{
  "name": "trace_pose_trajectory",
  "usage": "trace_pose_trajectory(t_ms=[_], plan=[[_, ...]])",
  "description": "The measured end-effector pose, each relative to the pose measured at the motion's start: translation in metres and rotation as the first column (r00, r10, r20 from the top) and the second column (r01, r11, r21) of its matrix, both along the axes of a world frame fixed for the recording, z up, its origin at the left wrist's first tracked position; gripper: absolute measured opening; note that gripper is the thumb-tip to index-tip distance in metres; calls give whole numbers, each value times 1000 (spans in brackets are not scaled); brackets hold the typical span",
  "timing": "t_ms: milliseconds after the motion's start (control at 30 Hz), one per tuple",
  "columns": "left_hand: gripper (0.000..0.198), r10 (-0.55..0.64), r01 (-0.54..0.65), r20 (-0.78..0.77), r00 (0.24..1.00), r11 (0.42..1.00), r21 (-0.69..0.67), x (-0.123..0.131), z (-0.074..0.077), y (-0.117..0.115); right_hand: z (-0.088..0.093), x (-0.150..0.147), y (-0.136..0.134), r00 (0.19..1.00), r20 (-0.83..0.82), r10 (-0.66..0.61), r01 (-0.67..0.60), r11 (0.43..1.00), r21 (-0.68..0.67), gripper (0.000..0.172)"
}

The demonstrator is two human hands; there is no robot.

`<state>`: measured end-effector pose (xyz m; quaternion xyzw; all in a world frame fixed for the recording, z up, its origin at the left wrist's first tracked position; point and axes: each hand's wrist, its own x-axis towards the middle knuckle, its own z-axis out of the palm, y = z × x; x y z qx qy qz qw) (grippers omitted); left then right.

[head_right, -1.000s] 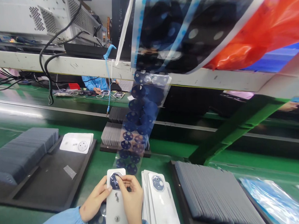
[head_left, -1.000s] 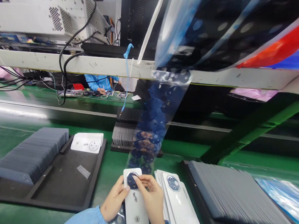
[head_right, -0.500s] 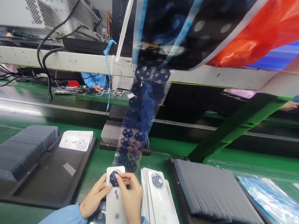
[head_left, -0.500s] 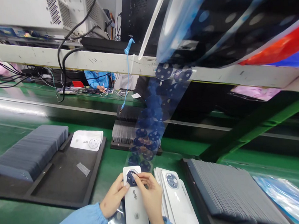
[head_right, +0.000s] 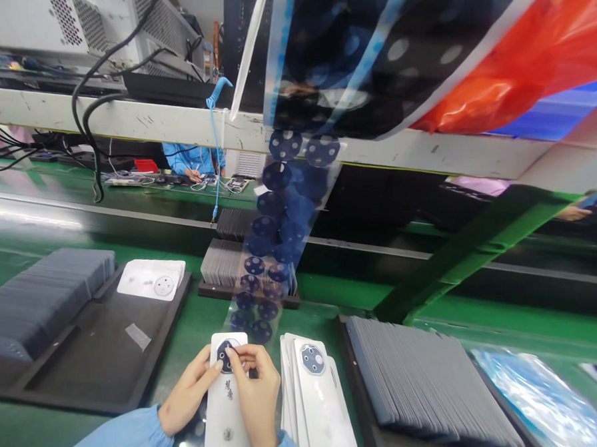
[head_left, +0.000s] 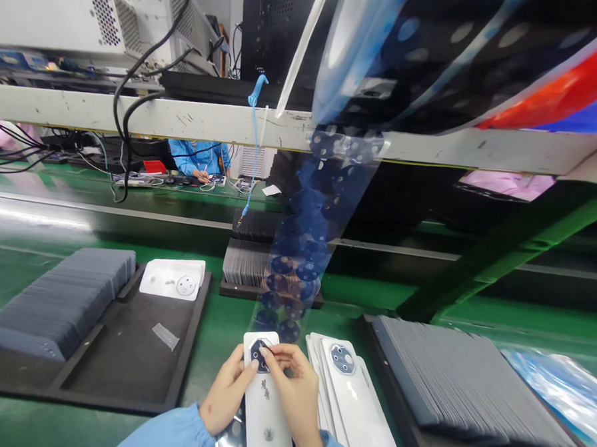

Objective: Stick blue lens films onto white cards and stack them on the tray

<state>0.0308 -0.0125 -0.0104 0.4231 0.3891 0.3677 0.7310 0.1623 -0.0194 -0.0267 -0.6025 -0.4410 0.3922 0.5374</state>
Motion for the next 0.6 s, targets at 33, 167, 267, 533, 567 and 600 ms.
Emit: trace_pose_trajectory(t_ms=[33, 167, 267, 533, 567, 600], plan=[[62, 11, -11, -8, 1000, 1000, -2, 1, 1, 0, 0, -1, -1, 1000, 28, 4, -4, 1000, 26, 32], [69, 48, -50, -58, 997, 999, -22, 2, 2, 0, -1, -3, -1, 947, 296, -123, 58, 974, 221, 28], [68, 76, -79, -60, 995, 996, -43, 2, -1, 1, -1, 0, 1, 881, 382, -277, 170, 942, 291, 41], [59, 19, -20, -36, 999, 998, -55, 3, 4, 1, 6, -1, 3, 980, -82, 183, -190, 978, -82, 45], [60, 1, -3, -38, 999, 999, -52, 3, 4, 1, 6, -2, 2, 980, -97, 171, -180, 979, -93, 45], [60, -15, 13, -44, 999, 999, -49, 3, 3, 1, 6, -3, 2, 984, -101, 145, -155, 983, -94, 46]])
